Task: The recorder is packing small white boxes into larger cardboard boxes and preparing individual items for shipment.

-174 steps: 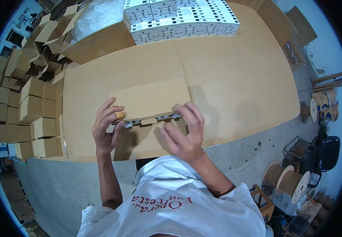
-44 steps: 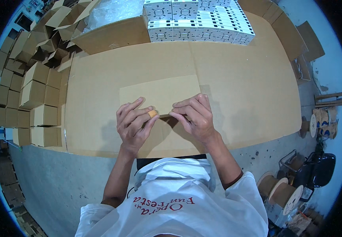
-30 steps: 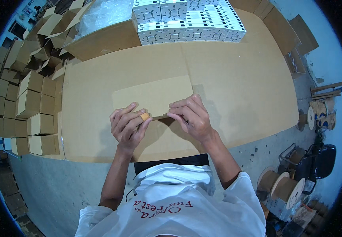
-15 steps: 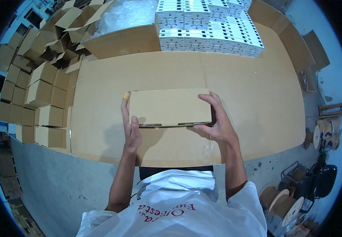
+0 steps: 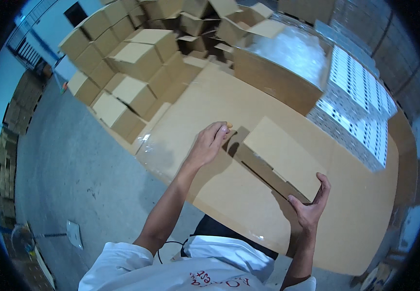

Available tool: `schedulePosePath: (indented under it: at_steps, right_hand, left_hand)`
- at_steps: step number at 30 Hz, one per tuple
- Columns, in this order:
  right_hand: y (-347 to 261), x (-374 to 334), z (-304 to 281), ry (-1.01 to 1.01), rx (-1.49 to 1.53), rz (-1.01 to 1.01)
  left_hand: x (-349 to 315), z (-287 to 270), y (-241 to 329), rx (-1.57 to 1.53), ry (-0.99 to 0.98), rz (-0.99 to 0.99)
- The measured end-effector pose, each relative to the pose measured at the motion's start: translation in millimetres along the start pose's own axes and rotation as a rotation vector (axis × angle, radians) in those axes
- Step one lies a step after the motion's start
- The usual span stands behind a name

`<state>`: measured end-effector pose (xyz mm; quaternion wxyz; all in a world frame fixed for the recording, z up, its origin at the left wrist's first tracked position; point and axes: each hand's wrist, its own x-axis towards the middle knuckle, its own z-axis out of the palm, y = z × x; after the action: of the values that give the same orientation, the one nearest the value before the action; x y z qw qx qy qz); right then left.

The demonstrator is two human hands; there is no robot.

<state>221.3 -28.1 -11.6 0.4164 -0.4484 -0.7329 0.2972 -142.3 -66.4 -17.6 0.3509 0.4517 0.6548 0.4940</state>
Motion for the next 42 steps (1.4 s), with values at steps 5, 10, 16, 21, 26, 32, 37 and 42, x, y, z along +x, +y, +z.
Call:
schedulePosePath:
  at_steps: [5,10,16,21,26,32,37,42]
  right_hand:
    - [-75,33,91,-0.001,0.134,-0.132]
    - [-176,56,208,-0.112,0.449,-0.199]
    - [-298,62,333,-0.233,0.63,-0.283]
    - [-351,65,412,-0.199,0.47,-0.378]
    - [-391,47,474,-0.121,0.448,-0.457]
    - [-387,36,523,-0.14,0.382,-0.388]
    - [-387,34,536,-0.147,0.383,-0.357]
    - [-383,31,538,-0.142,0.345,-0.457]
  left_hand:
    - [-5,-47,-32,0.275,0.314,0.15]
    - [-11,-71,-96,0.63,0.325,0.398]
    - [-10,-62,-132,0.482,0.498,0.373]
    - [-52,-103,-65,0.26,0.342,0.353]
    - [-73,-122,-48,0.29,0.41,0.303]
    - [-74,-126,-52,0.318,0.408,0.229]
    - [-60,-126,-62,0.329,0.362,0.233]
    - [-61,-122,-62,0.343,0.39,0.188]
